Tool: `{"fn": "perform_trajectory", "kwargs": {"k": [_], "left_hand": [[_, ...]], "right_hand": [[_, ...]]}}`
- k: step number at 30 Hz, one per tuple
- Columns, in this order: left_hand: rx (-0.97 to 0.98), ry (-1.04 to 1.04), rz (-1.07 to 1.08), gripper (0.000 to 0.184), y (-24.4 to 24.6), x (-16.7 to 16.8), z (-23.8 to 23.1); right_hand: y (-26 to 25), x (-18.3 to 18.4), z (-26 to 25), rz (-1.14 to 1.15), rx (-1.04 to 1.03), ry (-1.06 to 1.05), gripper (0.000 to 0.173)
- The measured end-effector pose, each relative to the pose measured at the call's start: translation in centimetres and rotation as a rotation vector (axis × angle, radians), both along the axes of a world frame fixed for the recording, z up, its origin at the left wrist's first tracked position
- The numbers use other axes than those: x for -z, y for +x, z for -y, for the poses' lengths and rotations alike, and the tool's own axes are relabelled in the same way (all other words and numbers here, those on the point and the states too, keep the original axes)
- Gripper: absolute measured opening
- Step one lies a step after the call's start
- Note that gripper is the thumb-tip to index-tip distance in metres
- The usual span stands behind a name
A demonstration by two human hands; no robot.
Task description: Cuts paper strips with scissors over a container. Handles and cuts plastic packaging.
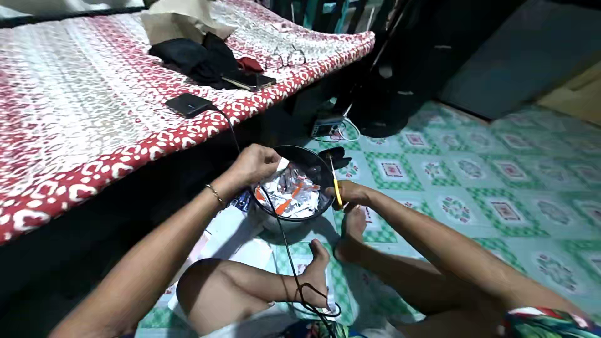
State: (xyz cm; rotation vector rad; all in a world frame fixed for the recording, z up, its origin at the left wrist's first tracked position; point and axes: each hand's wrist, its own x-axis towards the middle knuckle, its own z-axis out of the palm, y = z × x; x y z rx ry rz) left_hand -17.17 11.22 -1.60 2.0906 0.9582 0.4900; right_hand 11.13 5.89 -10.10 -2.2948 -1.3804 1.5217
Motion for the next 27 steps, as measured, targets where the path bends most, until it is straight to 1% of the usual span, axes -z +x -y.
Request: {"fn": "perform_trajectory", "kwargs": {"k": [1,3,5,6,9,12,14,16,18,20,22,23,27], "left_hand": [[0.025,0.024,-0.023,0.014,-0.2,-0.6,-0.8],[0.059,0.069,-0.043,0.013,-0.4,-1.4,-2.6],[0.090,0.073,-0.068,0.014,-0.1,-1.9,-4.4],[0.113,0.069,-0.082,0.015,0.2,-1.9,-5.1],[0.199,0.063,-0.115,0.015,0.9,-1.9,-7.1],[0.252,0.038,-0.123,0.014,1.2,-1.5,-8.4],[0.272,0.028,-0.126,0.014,1.4,-1.1,-9.2],[0.277,0.014,-0.148,0.015,1.7,-1.0,-10.1],[0.259,-0.015,-0.170,0.018,1.8,-1.0,-10.5],[0.233,-0.019,-0.173,0.019,1.6,-0.7,-10.4],[0.214,-0.009,-0.154,0.019,1.6,-0.2,-9.8],[0.213,-0.016,-0.144,0.020,1.7,0.0,-9.4],[0.225,-0.038,-0.147,0.022,2.3,-0.4,-8.3]], "right_hand": [[0.2,-0.3,-0.2,0.051,-0.045,-0.013,0.047],[0.3,-2.3,-0.3,0.118,-0.163,-0.082,0.052],[1.3,-3.3,0.0,0.178,-0.273,-0.062,0.052],[1.7,-3.7,0.4,0.178,-0.287,-0.033,0.053],[2.1,-5.4,1.6,0.068,-0.279,0.119,0.049],[0.9,-6.8,1.7,-0.047,-0.281,0.218,0.046],[-0.2,-6.8,1.1,-0.112,-0.317,0.274,0.046],[-1.5,-6.3,0.5,-0.185,-0.327,0.385,0.046],[-2.8,-5.4,0.0,-0.303,-0.250,0.487,0.046],[-4.2,-4.4,-0.7,-0.432,-0.061,0.655,0.041],[-5.4,-5.0,-2.3,-0.525,0.097,0.736,0.034],[-5.8,-5.3,-3.1,-0.549,0.141,0.761,0.033],[-7.4,-5.4,-4.6,-0.582,0.130,0.872,0.037]]}}
